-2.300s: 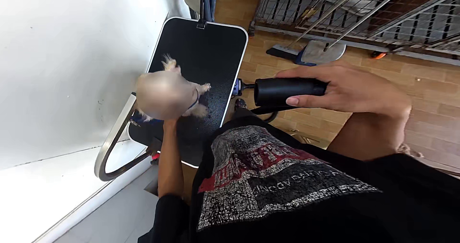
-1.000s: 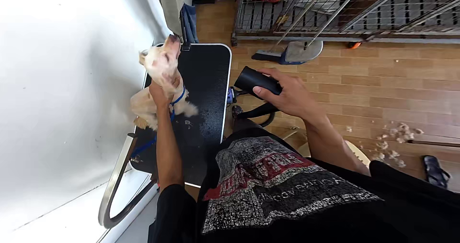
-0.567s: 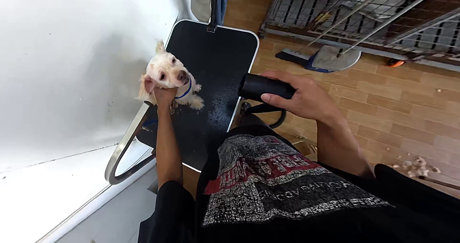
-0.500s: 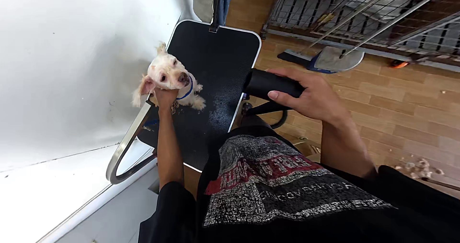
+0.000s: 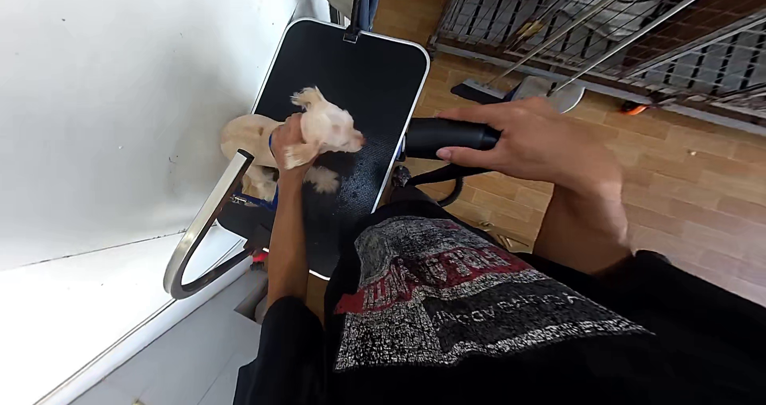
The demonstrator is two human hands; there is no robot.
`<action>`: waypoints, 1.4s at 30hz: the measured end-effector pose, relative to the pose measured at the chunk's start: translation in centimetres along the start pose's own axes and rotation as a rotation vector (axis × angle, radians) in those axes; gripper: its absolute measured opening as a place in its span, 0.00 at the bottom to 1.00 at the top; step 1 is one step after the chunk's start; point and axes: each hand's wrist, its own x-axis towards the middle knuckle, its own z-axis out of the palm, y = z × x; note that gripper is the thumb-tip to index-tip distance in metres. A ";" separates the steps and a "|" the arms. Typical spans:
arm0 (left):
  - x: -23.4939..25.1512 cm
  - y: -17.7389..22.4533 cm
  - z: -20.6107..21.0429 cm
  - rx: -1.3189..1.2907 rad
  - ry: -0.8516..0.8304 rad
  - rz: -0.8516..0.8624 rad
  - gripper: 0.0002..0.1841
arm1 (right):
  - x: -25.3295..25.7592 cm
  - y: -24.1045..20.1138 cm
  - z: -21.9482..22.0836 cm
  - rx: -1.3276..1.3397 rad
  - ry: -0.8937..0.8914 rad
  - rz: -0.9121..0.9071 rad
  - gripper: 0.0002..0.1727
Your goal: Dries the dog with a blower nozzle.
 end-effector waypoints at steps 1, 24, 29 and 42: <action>0.6 0.1 1.1 0.065 -0.070 0.063 0.27 | 0.1 0.2 0.1 -0.022 -0.010 0.054 0.36; -1.0 0.9 -1.2 -0.437 0.195 -0.211 0.24 | -1.8 2.5 0.7 0.150 0.163 0.219 0.37; -1.4 -0.4 -2.9 -0.217 0.062 -0.300 0.37 | -2.7 1.4 -0.2 0.135 0.178 0.032 0.36; 2.6 1.8 -5.1 -0.114 0.123 -0.538 0.40 | -0.2 -1.1 -0.8 0.078 0.170 0.027 0.38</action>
